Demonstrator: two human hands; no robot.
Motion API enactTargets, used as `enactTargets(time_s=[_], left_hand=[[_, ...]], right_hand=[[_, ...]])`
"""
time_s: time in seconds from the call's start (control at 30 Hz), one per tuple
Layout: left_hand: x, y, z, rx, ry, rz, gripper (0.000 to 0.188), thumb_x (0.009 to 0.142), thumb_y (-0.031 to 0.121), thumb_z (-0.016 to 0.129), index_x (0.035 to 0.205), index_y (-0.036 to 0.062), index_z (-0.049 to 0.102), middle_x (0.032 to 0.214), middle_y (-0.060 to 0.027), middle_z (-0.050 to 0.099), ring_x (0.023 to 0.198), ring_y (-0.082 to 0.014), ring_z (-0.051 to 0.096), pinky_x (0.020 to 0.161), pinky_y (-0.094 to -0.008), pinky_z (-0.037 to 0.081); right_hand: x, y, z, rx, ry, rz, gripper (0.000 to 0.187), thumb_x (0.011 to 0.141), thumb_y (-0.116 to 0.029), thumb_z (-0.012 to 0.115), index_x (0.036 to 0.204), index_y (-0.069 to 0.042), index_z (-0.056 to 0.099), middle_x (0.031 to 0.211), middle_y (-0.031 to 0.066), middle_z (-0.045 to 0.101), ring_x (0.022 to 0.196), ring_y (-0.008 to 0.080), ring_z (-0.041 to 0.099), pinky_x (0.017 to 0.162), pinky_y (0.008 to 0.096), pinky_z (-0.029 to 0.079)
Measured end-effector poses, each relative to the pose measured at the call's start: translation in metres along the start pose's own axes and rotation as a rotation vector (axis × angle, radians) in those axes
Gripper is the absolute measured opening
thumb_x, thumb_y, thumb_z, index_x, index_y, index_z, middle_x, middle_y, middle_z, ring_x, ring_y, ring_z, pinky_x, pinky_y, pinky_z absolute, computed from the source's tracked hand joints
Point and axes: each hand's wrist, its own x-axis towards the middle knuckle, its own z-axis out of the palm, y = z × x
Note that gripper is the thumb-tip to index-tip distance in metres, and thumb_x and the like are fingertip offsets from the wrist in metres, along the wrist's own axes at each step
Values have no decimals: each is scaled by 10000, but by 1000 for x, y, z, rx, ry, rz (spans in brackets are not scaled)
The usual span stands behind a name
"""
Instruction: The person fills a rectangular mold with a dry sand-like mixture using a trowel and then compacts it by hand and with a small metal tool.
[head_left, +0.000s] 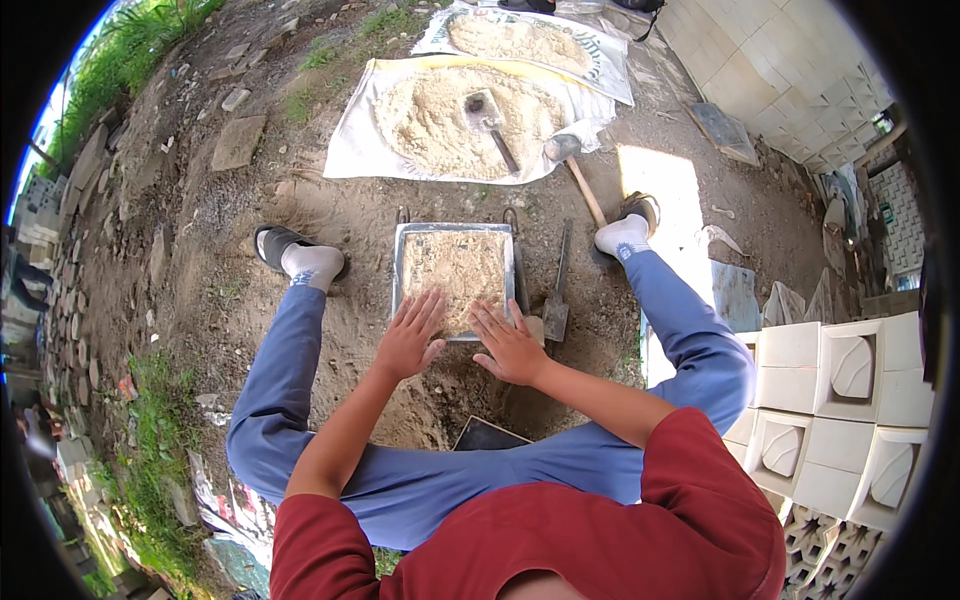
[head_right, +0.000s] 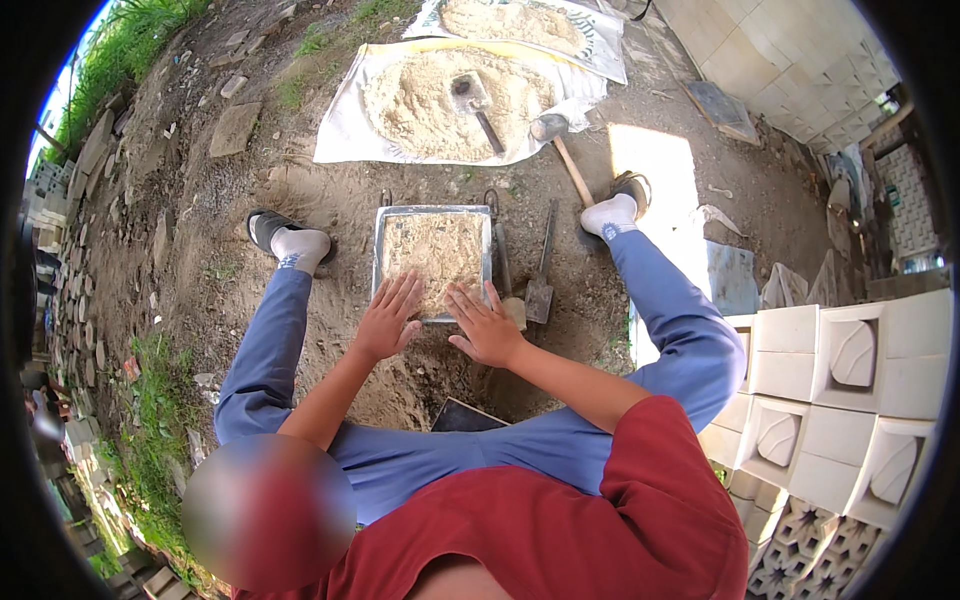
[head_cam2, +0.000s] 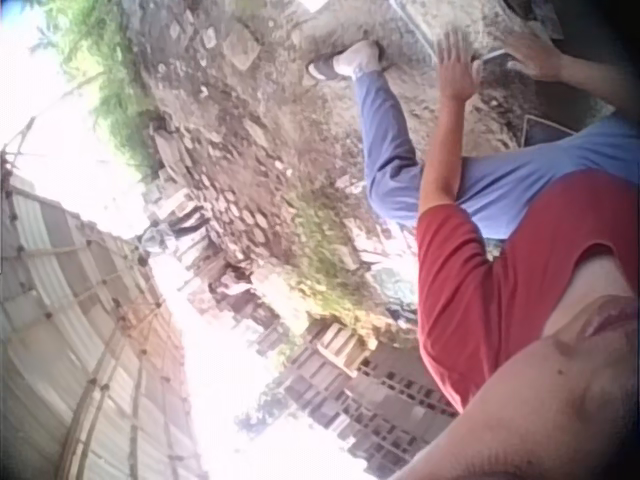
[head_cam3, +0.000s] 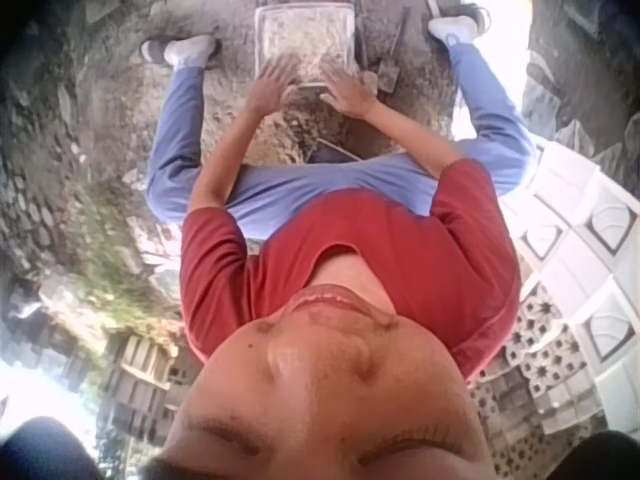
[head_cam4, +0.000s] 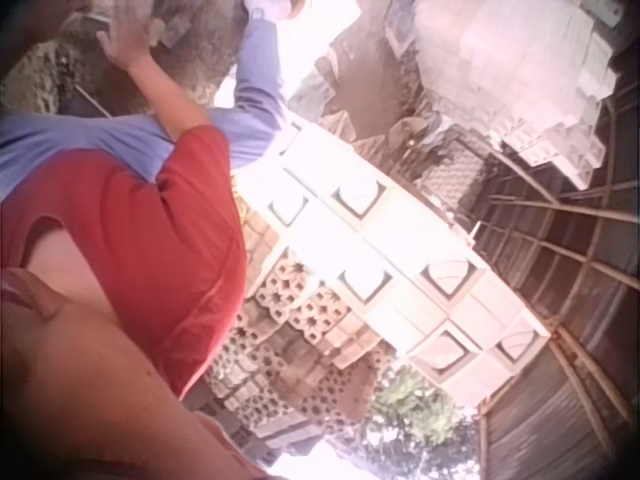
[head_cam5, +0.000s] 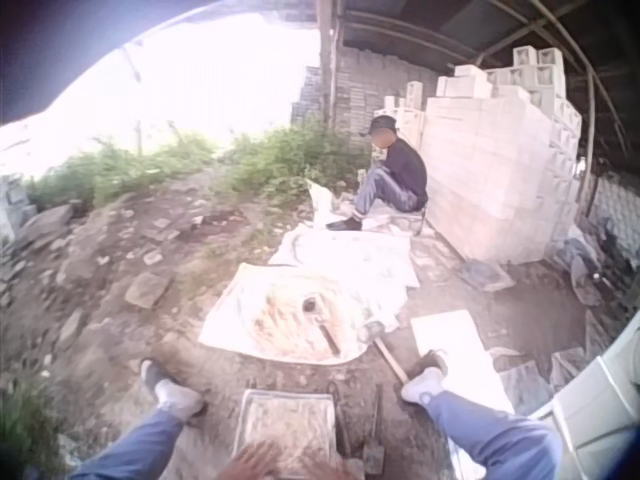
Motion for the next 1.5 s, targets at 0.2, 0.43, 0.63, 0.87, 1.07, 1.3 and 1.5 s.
enactTargets(time_s=[0.2,0.43,0.63,0.87,1.07,1.3,1.5], left_hand=[[12,12,9,18,117,-227,837,1042,495,519,1643,-14,236,1720,-224,219,1609,-377,175,1302,-508,139],[56,11,16,42,175,-303,936,1026,564,532,1669,3,150,1742,-203,161,1620,-375,131,1301,-513,118],[46,12,13,44,96,-158,827,1072,536,453,1674,39,183,1743,-179,180,1617,-365,146,1303,-507,132],[67,33,20,53,-7,-78,743,1071,453,458,1663,59,242,1728,-150,243,1604,-328,210,1308,-475,150],[74,14,16,35,135,-312,764,1078,466,448,1646,-1,241,1723,-219,209,1603,-388,181,1301,-499,146],[79,12,14,-55,95,-298,787,1074,497,460,1627,-29,270,1705,-248,232,1599,-403,180,1298,-497,166],[75,18,11,-29,108,-231,782,1074,495,458,1613,-46,289,1701,-240,248,1597,-402,189,1299,-480,173]], right_hand=[[7,32,9,47,232,178,611,1066,-344,504,1584,-35,408,1651,169,390,1535,334,351,1262,583,126],[4,108,60,-56,364,585,431,946,-267,682,1335,-86,637,1332,113,614,1248,292,553,1044,478,378],[22,102,73,-100,226,607,382,913,-352,740,1189,-100,661,1208,101,597,1177,298,528,1005,466,374],[36,123,86,-134,237,782,365,883,-376,772,1110,-110,666,1174,91,580,1178,297,522,992,456,390],[40,127,86,-102,183,739,346,875,-386,782,1040,-97,686,1170,99,584,1183,320,516,986,478,395],[46,131,83,63,205,893,353,880,-360,769,1030,-56,669,1127,153,610,1141,359,570,945,524,443],[10,126,70,1129,494,993,166,919,-221,680,895,-90,580,731,64,554,663,301,598,631,441,491]])
